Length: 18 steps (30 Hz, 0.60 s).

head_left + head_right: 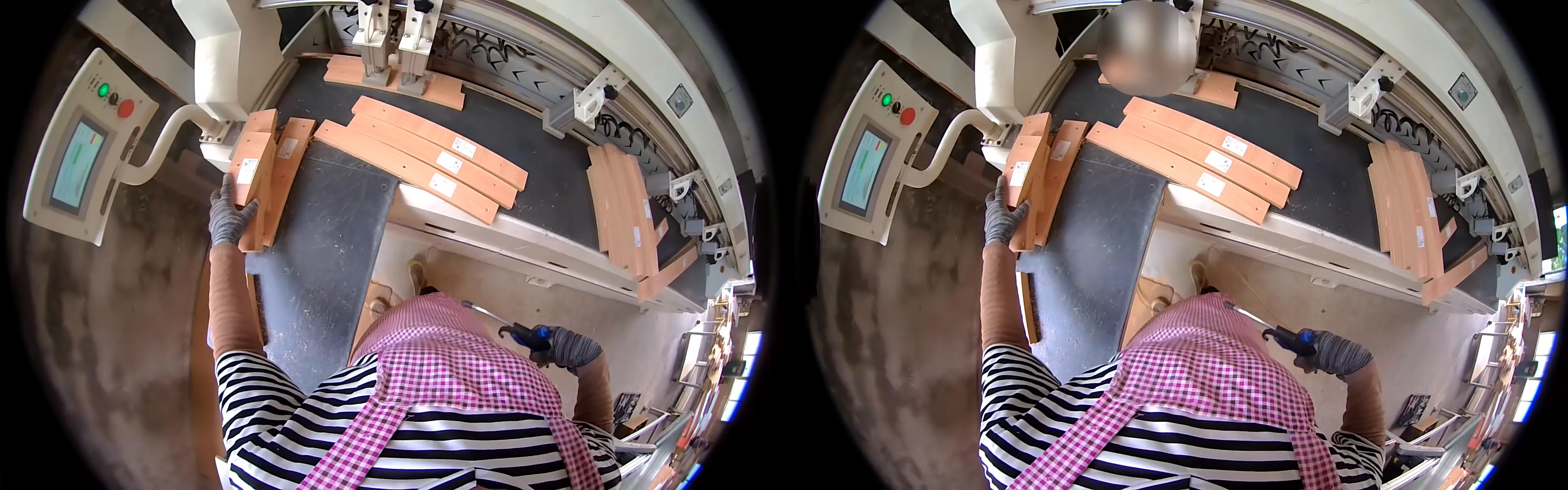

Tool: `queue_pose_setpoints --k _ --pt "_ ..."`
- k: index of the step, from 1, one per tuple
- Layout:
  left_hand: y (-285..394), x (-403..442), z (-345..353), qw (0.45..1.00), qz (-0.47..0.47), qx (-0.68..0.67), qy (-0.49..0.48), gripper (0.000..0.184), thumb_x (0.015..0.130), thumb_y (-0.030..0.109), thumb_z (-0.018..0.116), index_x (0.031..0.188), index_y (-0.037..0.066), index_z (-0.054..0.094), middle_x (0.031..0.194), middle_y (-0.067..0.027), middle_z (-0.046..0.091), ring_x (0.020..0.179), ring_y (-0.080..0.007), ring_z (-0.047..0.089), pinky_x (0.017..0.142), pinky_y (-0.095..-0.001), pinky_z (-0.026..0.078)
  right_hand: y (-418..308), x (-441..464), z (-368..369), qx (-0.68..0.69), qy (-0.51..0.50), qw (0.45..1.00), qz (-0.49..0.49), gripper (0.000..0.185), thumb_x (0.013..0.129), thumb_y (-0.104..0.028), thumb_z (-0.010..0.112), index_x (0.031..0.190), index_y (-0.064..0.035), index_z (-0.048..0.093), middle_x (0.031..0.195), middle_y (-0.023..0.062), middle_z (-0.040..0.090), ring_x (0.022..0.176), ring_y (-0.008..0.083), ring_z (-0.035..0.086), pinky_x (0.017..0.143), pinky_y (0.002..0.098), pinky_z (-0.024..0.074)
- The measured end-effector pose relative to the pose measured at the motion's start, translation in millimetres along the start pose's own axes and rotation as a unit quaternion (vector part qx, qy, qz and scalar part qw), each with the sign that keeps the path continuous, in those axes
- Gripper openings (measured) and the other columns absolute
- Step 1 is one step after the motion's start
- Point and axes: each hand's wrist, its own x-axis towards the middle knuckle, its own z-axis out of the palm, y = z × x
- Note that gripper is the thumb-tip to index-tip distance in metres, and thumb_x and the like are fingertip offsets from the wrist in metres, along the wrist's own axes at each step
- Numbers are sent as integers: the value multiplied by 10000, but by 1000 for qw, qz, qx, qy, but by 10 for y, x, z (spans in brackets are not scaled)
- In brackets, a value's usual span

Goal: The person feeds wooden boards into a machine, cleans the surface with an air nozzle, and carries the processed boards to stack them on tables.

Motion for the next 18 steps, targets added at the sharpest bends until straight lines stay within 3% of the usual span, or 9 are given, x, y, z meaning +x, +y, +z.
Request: queue_pose_setpoints --k 1,3,4,7,8,9,12,16,18 --pt "-6 -5 -11 1000 0 0 2 959 683 429 799 1486 243 309 1445 -231 360 1246 -397 483 1032 -417 426 155 93 75 55 2 998 7 312 791 -207 730 1046 -59 627 700 41 643 618 131 587 583 280 465" --pt "3 -17 -13 1000 3 1 2 949 689 430 794 1485 242 313 1449 -234 359 1249 -399 481 1035 -420 422 379 92 41 233 134 962 50 295 797 -221 727 1028 -64 633 712 46 657 648 141 596 625 301 478" --pt "3 -29 0 1000 2 3 2 946 691 430 792 1485 241 313 1451 -237 356 1251 -401 478 1037 -422 420 804 285 40 222 166 961 -1 293 788 -262 741 1008 -95 644 735 29 671 691 146 615 669 324 490" --pt "-14 -5 7 1000 4 6 10 938 695 429 788 1483 240 315 1456 -242 350 1257 -406 471 1041 -427 414 581 75 85 54 -6 998 9 320 773 -302 757 1014 -122 649 740 20 678 723 148 638 680 336 498" --pt "-30 3 23 1000 4 5 11 937 696 429 787 1483 239 316 1457 -243 349 1259 -408 468 1041 -429 414 546 43 72 -75 -15 996 -55 305 764 -321 762 999 -154 662 708 0 669 730 141 630 693 342 496" --pt "-37 1 31 1000 6 4 10 936 696 429 787 1483 239 316 1458 -244 347 1261 -410 466 1042 -430 413 712 72 70 -132 58 977 -155 282 766 -305 757 971 -132 667 675 18 661 667 153 622 642 334 496" --pt "-19 -46 7 1000 17 4 13 923 708 410 778 1484 235 312 1445 -261 346 1251 -419 468 1032 -426 423 777 11 -188 99 179 974 98 237 804 -247 726 937 -71 640 627 66 631 508 174 585 496 317 467" --pt "-29 -26 32 999 40 1 19 944 726 346 777 1504 227 256 1431 -277 320 1265 -438 434 1044 -432 415 1153 -19 -126 89 195 970 115 207 839 -171 690 952 -44 572 599 56 603 488 171 580 444 334 455" --pt "15 -42 15 1000 26 7 16 934 722 352 782 1498 228 277 1443 -260 331 1257 -423 453 1037 -425 423 1889 197 46 240 295 915 132 224 838 -167 688 970 -38 562 601 66 605 472 178 576 418 340 445"
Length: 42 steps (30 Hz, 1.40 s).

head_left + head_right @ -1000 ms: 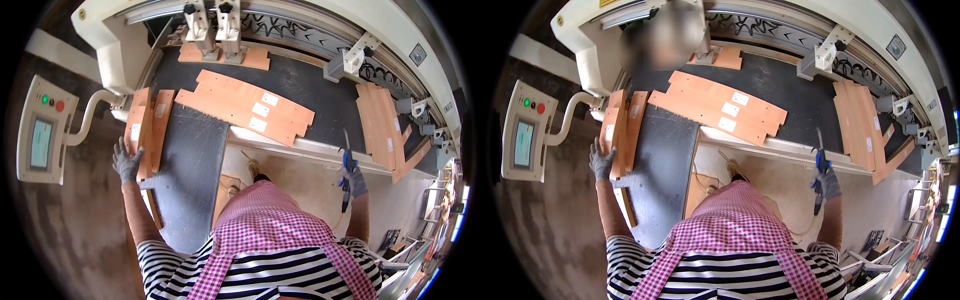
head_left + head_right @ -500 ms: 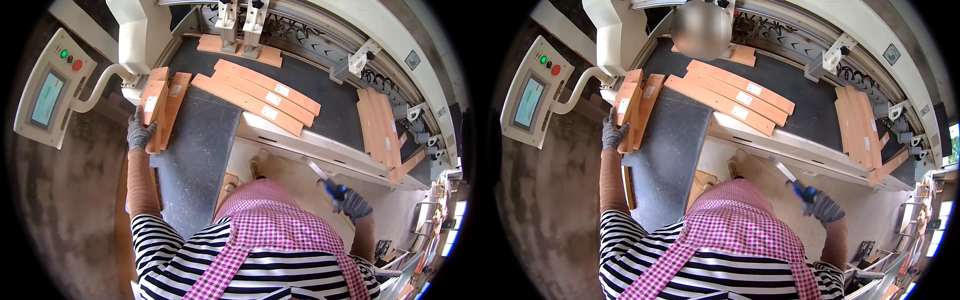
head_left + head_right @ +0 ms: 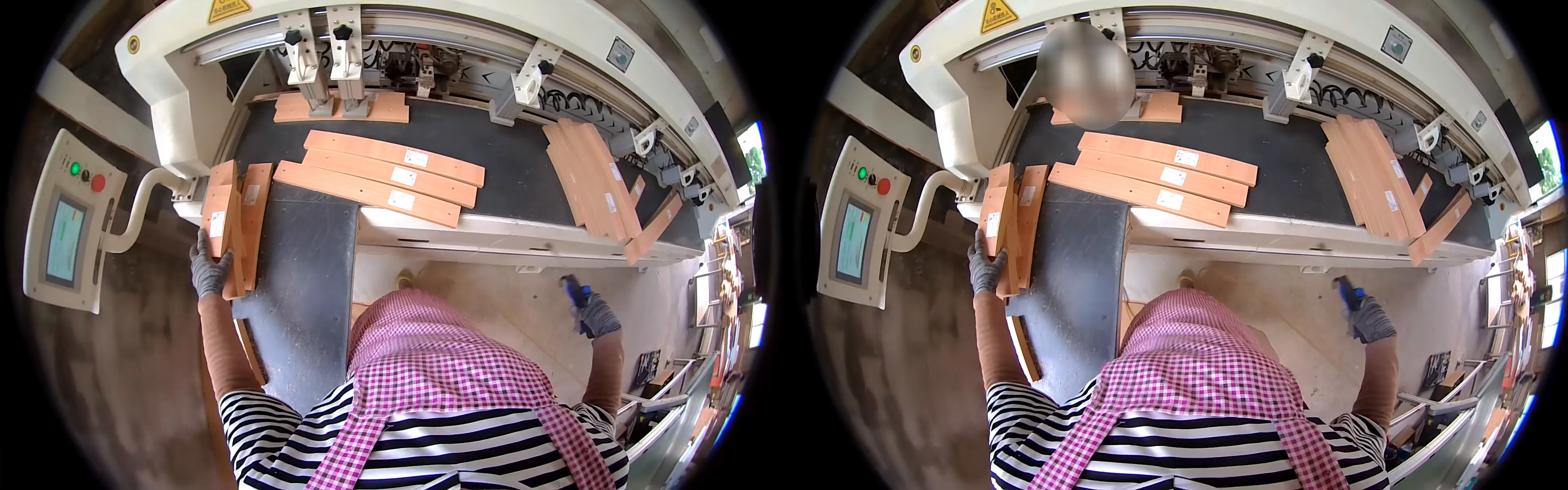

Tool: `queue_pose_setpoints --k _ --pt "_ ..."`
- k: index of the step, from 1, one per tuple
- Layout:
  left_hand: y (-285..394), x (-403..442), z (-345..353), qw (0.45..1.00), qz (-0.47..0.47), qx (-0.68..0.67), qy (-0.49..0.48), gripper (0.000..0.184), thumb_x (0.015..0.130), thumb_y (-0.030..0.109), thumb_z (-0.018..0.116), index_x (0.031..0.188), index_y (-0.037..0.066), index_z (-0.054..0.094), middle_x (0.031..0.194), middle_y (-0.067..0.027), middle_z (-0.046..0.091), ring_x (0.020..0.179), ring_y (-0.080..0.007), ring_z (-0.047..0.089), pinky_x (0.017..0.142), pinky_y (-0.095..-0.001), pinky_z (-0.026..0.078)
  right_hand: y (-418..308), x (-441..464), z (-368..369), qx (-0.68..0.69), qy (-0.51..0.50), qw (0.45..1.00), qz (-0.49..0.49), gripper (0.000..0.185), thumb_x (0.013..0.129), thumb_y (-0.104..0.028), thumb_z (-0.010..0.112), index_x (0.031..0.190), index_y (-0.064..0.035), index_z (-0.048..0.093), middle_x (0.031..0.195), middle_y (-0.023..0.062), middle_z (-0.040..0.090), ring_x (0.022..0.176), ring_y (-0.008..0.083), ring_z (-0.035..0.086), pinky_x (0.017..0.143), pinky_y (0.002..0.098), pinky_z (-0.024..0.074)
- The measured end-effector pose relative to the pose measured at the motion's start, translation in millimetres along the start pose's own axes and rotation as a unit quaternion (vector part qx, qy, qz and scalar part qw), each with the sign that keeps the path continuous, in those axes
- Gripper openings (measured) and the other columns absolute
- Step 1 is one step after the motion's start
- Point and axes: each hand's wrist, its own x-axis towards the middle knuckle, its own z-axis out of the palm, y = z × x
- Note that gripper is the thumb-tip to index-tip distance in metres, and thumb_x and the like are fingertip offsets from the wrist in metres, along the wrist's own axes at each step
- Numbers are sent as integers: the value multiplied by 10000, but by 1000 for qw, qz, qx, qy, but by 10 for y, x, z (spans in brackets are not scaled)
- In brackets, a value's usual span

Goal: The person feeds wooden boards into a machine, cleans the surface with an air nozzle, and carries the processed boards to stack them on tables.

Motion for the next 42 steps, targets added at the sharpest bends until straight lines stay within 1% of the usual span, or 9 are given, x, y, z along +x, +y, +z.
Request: queue_pose_setpoints --k 6,10,14,16,21,24,28,37,42 --pt "70 -27 -46 999 -5 34 -2 935 721 384 782 1497 236 283 1456 -240 340 1230 -401 489 1009 -416 446 -974 -563 118 -75 -248 963 -70 348 744 -327 746 926 -52 633 603 33 618 465 113 528 445 277 398" --pt "129 -40 -72 998 -15 57 -9 933 718 391 778 1498 265 281 1494 -230 303 1261 -399 463 1029 -422 425 -589 535 181 235 -90 952 -172 238 858 -385 663 875 -152 619 548 -21 503 448 111 481 412 294 374" --pt "316 -95 -214 995 -53 75 -39 942 719 381 769 1506 259 267 1499 -250 289 1327 -403 390 1075 -410 368 -1643 93 -106 -4 -156 957 -246 144 768 -230 702 784 -112 621 617 12 570 467 124 493 429 300 406" --pt "355 -103 -215 993 -65 93 -42 939 717 402 763 1504 269 268 1507 -239 285 1330 -400 387 1074 -415 367 -1545 851 -176 28 -201 976 -72 159 777 -243 678 825 -95 648 627 33 582 479 135 513 445 291 413" --pt "715 -307 -249 972 -66 223 9 913 713 462 748 1487 273 303 1521 -200 285 1346 -406 350 1090 -450 318 -1380 2896 -273 -79 29 991 -108 411 790 -322 757 1030 -17 622 888 151 691 805 268 670 716 387 529" --pt "659 -502 127 981 65 72 166 632 745 254 777 1294 45 543 1323 -199 520 1182 -354 519 984 -412 441 -2158 2595 -70 -237 263 930 -97 522 778 -364 735 1118 4 586 1044 238 655 981 387 635 865 431 508" --pt "1664 -1298 590 889 -87 -444 -74 358 881 226 686 1157 6 621 1101 -131 651 1008 -218 608 902 -332 490 -2902 2764 910 -136 213 765 -592 558 886 -332 608 1380 -111 471 1378 174 486 1304 339 426 1102 450 313" --pt "2807 -1916 1470 694 -162 -538 -451 450 944 241 622 1299 -17 524 1217 -121 613 1136 -203 555 978 -315 447 -3561 3292 1472 -356 88 765 -529 840 789 -431 691 1459 -91 316 1359 190 441 1233 365 429 1043 499 348" --pt "2671 -1946 1679 683 -209 -554 -426 449 941 254 623 1299 2 528 1167 -92 623 1051 -185 578 934 -317 468 -3459 3193 1515 -252 53 733 -630 831 786 -398 695 1444 -49 325 1337 237 441 1232 395 422 1060 474 345"
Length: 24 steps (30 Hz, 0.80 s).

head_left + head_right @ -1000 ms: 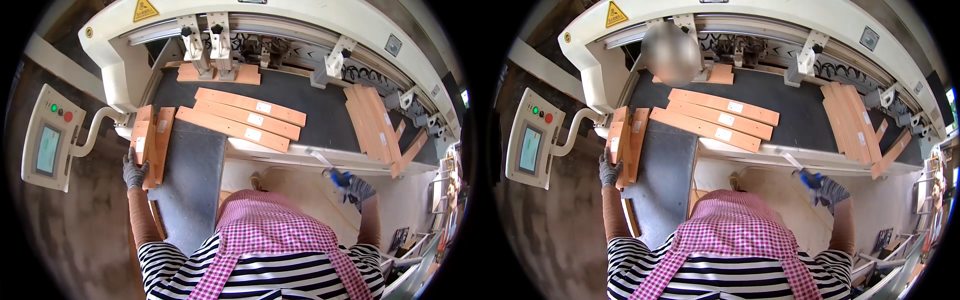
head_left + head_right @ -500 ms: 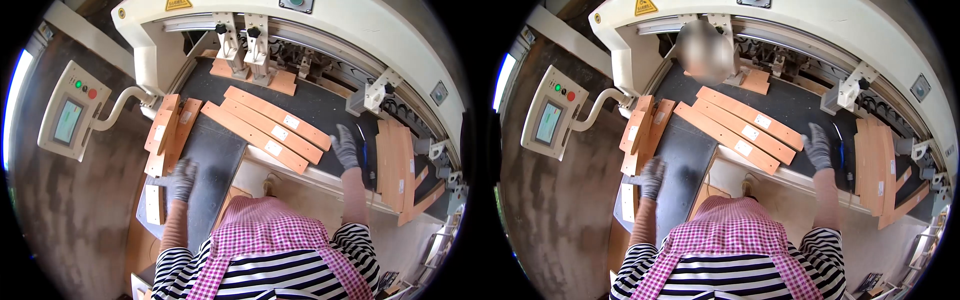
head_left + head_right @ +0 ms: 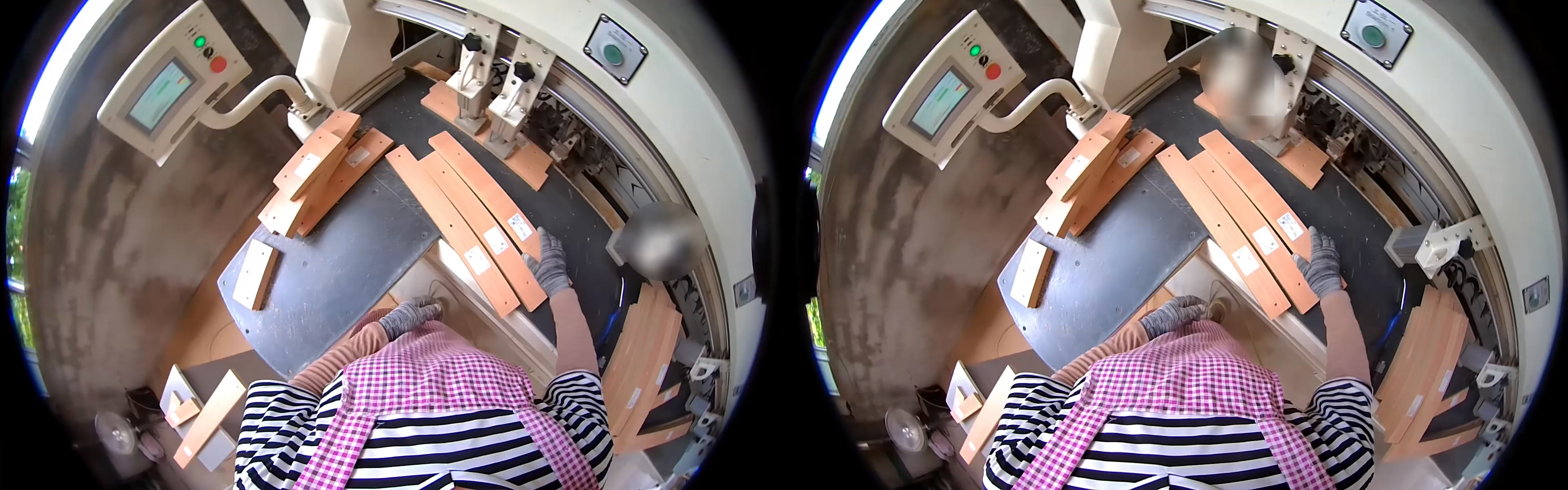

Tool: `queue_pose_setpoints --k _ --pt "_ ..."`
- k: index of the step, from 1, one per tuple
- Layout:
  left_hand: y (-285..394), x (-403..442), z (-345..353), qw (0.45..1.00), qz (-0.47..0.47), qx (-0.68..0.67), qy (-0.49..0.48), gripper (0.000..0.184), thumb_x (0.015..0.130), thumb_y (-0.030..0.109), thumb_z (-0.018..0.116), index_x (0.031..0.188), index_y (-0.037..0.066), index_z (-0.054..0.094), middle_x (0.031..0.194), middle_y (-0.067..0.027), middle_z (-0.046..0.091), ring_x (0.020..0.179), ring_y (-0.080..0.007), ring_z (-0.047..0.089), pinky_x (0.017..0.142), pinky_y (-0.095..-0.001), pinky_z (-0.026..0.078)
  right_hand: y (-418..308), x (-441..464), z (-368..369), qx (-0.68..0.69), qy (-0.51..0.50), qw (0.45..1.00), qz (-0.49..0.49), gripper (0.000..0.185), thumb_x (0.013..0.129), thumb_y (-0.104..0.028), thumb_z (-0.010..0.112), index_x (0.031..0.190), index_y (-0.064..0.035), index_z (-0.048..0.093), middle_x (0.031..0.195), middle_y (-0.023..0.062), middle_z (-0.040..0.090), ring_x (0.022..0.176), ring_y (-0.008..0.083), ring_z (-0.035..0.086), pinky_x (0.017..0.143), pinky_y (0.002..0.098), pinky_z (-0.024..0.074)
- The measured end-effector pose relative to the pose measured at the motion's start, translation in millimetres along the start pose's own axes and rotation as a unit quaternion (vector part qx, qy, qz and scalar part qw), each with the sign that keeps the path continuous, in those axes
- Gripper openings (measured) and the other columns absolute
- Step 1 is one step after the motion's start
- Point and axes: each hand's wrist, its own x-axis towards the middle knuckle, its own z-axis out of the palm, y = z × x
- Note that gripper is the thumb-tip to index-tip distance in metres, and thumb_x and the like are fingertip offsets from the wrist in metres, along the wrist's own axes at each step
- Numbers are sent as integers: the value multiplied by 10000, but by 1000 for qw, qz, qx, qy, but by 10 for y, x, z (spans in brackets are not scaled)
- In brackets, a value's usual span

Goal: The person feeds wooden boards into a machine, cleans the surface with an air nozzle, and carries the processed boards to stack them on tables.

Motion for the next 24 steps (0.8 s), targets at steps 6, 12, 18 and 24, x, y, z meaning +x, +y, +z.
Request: queue_pose_setpoints --k 6,12,18,24 --pt "123 96 -55 995 -43 -85 39 393 943 232 601 1277 32 553 1041 -66 645 900 -141 596 795 -279 514 -638 -130 -178 -43 -159 982 87 981 725 -343 755 1481 -26 216 1358 254 424 1240 414 432 1074 468 353" --pt "-531 1066 -354 962 190 -11 -193 377 929 303 603 1193 38 552 955 -95 634 821 -203 581 766 -348 507 -980 -125 -544 -100 -318 932 144 1128 650 -290 806 1503 -48 109 1386 241 414 1285 404 421 1077 444 379" --pt "365 905 130 951 -85 -282 -99 433 916 454 565 1152 92 530 1120 -94 589 993 -250 540 922 -420 411 -626 -317 -565 67 -245 931 262 902 490 -165 837 1302 -32 470 1252 211 562 1164 321 557 987 349 459" --pt "299 1040 167 912 -64 -402 -48 409 910 523 527 1070 148 554 1195 -81 543 1029 -224 493 939 -418 385 -1177 -382 -683 166 -140 953 212 661 498 -187 818 1096 -36 581 1105 192 621 1056 334 600 898 387 488"
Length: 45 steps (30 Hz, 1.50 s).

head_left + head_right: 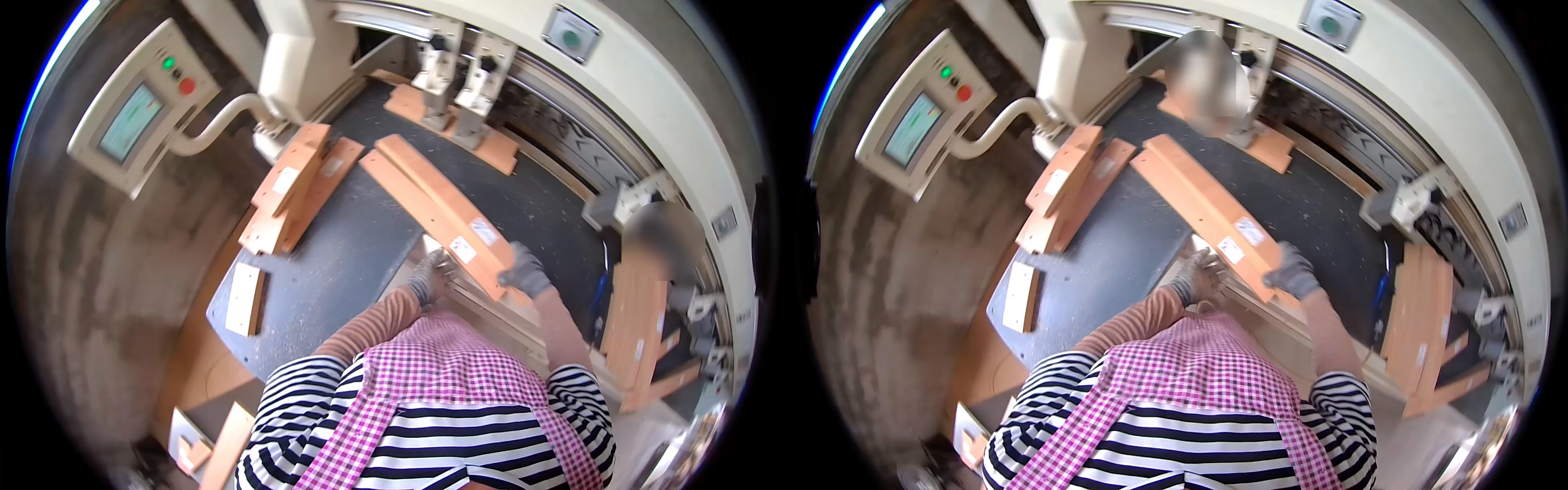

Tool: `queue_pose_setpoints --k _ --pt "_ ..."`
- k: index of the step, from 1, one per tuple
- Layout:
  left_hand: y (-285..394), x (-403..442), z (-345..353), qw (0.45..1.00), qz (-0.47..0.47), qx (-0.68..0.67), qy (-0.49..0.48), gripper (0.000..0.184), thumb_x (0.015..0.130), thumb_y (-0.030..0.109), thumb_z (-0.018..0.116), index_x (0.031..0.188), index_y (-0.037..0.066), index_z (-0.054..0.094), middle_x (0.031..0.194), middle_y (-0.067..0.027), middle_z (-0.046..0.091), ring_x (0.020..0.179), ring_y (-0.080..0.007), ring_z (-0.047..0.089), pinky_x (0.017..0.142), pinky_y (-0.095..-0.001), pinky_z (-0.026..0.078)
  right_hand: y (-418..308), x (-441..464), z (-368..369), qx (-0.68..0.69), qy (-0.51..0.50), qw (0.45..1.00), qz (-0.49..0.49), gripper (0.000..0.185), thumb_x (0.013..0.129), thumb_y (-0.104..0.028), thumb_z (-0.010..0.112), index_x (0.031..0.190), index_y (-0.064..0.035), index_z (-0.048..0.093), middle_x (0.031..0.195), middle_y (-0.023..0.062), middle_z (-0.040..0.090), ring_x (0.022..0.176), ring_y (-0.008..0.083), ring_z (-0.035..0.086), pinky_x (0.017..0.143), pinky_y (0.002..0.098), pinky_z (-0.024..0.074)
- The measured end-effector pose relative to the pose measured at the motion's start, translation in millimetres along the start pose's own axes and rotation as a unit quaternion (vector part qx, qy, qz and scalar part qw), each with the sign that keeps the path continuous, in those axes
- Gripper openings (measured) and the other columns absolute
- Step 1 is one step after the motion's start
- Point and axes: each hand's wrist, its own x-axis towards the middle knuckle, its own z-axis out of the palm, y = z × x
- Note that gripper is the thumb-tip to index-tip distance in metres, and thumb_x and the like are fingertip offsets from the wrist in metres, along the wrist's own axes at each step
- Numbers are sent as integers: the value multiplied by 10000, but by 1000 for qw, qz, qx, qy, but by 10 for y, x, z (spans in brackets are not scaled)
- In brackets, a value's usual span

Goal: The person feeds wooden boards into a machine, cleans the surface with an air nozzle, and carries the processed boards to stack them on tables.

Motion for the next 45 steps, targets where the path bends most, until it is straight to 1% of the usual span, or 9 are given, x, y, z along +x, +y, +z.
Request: queue_pose_setpoints --k 3,6,7,9,11,13,23,40,45 --pt "105 55 -179 997 32 -44 -45 452 898 545 516 1099 142 555 1191 -102 547 1077 -234 489 983 -465 371 -529 -58 244 -53 35 997 -32 674 577 -330 790 1140 -40 560 1136 200 584 1082 341 581 904 400 481" --pt "249 253 -210 998 16 1 -65 539 874 571 524 1183 130 536 1231 -122 540 1163 -250 477 1042 -509 350 -300 116 981 -279 156 946 -62 971 719 -382 727 1495 -79 228 1331 202 472 1189 416 507 860 666 425" --pt "291 203 -147 998 14 60 -22 567 861 581 535 1203 128 525 1255 -122 534 1179 -251 473 1048 -510 350 -420 179 863 -223 22 974 31 837 757 -244 697 1465 -76 285 1297 196 510 1150 382 556 870 593 469" --pt "325 204 -124 976 41 210 -44 592 844 581 555 1229 132 519 1289 -104 527 1202 -251 475 1010 -502 383 -460 32 801 -230 56 972 6 676 729 -133 697 1339 -76 412 1177 185 601 1094 313 612 866 433 518" --pt "325 -33 221 994 -3 78 74 638 833 578 575 1289 138 499 1322 -83 522 1229 -256 478 972 -497 412 -550 -237 876 -199 25 979 40 640 719 -145 697 1294 -42 435 1175 185 603 1089 310 617 867 419 521" --pt "225 69 -49 991 -15 103 -88 614 802 568 642 1237 145 551 1204 -74 603 1126 -281 557 926 -490 450 -553 -653 1005 -159 82 983 36 612 715 -173 716 1254 -43 457 1182 171 604 1112 298 603 879 418 512" --pt "-1353 -846 314 947 -181 187 -188 472 806 265 771 1176 85 540 1115 -66 623 1032 -224 605 864 -394 547 -433 -2776 1032 -50 225 939 256 605 664 -275 735 1177 -34 523 1097 195 613 992 349 621 833 440 500" --pt "-3935 73 3629 825 -177 450 -291 542 866 415 689 1239 75 490 1122 -123 616 975 -240 656 798 -386 592 1814 -4481 -959 -7 340 860 381 950 598 -172 796 1447 -170 370 1193 164 598 1060 317 607 913 396 494" --pt "-4040 451 4236 695 -61 668 -258 675 856 675 518 1056 36 603 820 -148 652 658 -262 674 597 -369 595 2760 -4266 -1465 -51 322 883 338 953 580 -162 810 1434 -131 389 1188 191 588 1076 341 591 942 384 479"
